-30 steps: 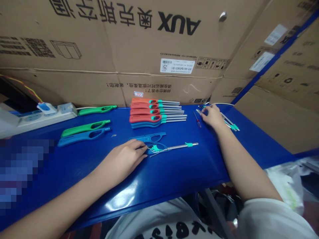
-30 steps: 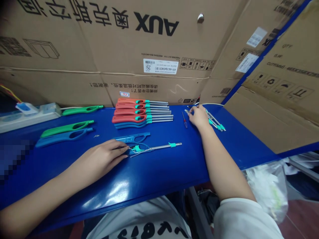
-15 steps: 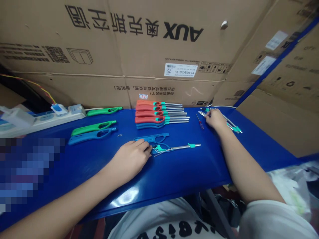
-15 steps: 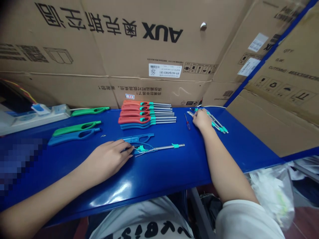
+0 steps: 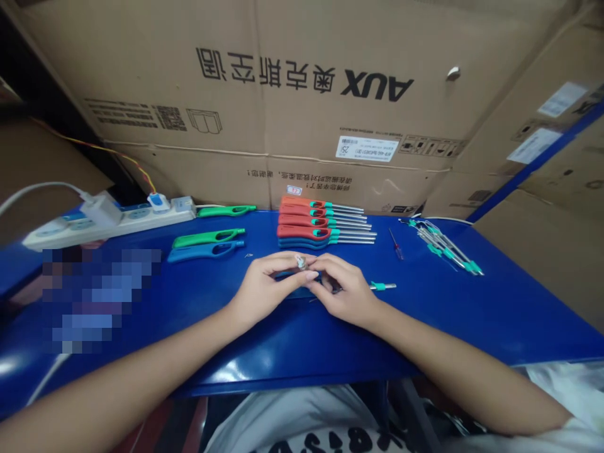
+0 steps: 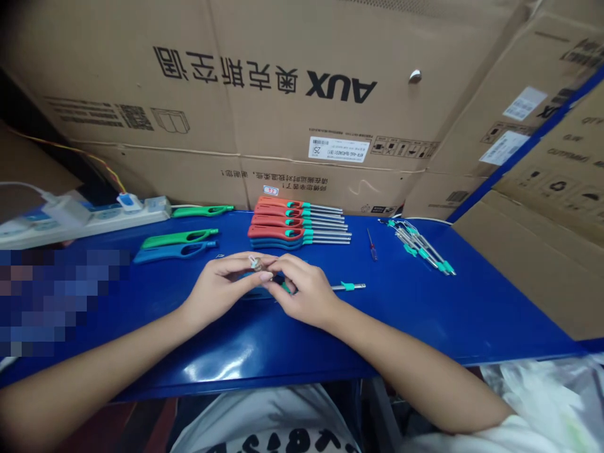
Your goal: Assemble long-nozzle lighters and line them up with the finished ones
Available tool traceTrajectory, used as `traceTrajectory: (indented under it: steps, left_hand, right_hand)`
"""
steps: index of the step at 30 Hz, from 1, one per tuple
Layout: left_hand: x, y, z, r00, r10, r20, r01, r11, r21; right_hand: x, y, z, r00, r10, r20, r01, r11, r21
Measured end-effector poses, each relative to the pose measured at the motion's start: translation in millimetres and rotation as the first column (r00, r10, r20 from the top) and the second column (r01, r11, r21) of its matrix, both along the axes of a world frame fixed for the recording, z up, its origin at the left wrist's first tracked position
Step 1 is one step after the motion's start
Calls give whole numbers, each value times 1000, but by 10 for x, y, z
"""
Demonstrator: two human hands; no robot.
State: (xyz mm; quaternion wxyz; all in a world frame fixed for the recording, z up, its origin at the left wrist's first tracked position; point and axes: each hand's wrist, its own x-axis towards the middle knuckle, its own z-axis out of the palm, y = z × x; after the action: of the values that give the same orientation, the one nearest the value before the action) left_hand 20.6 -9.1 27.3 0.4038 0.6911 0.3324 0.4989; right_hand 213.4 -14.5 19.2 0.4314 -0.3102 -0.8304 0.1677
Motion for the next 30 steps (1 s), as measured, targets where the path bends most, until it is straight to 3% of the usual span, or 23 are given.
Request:
traceTrajectory:
  steps: [3,7,9,11,13,16,19,22,24,27,30]
  left_hand:
    - [-9,11,35,997,54,47,-51,997,-60]
    - [-17,40,66,991,106,86,-86,974,-208]
    - [-11,48,64,992,102,71,-80,962,-261]
    - [1,49,48,996,77,43,-60,948,-313]
    - [13,43,20,999,45,13,-38,934,-355]
    - [26,36,-17,999,28,-40,-41,924,-379]
    - [31,37,-28,995,-18,-102,-24,921,-389]
    - [36,44,-28,981,-96,-167,23,919,-394]
    - [40,48,-35,975,-108,-197,24,921,-389]
    - [43,50,-60,974,-92,-206,6,923,-384]
    - [39,55,-95,976,-84,-202,3,928,-371]
  right_hand:
    - [117,16,40,976,43,214,-47,999,14]
    - [259,22,117,791,93,604,-110,994,-9]
    - [274,-4,135,707,88,701,-109,994,-15]
    - [274,-21,131,674,98,732,-117,993,-26]
    - [274,-12,109,707,132,695,-132,990,-54]
    - [279,38,52,859,168,484,-98,981,-167]
    - [267,95,-13,978,63,199,26,909,-415]
    - [245,138,-60,998,-56,3,42,720,-693]
    - [240,167,-79,992,-95,-88,-8,632,-775]
    - [246,216,-100,978,-113,-178,-77,593,-802]
    - [247,255,-116,961,-155,-227,-91,603,-793]
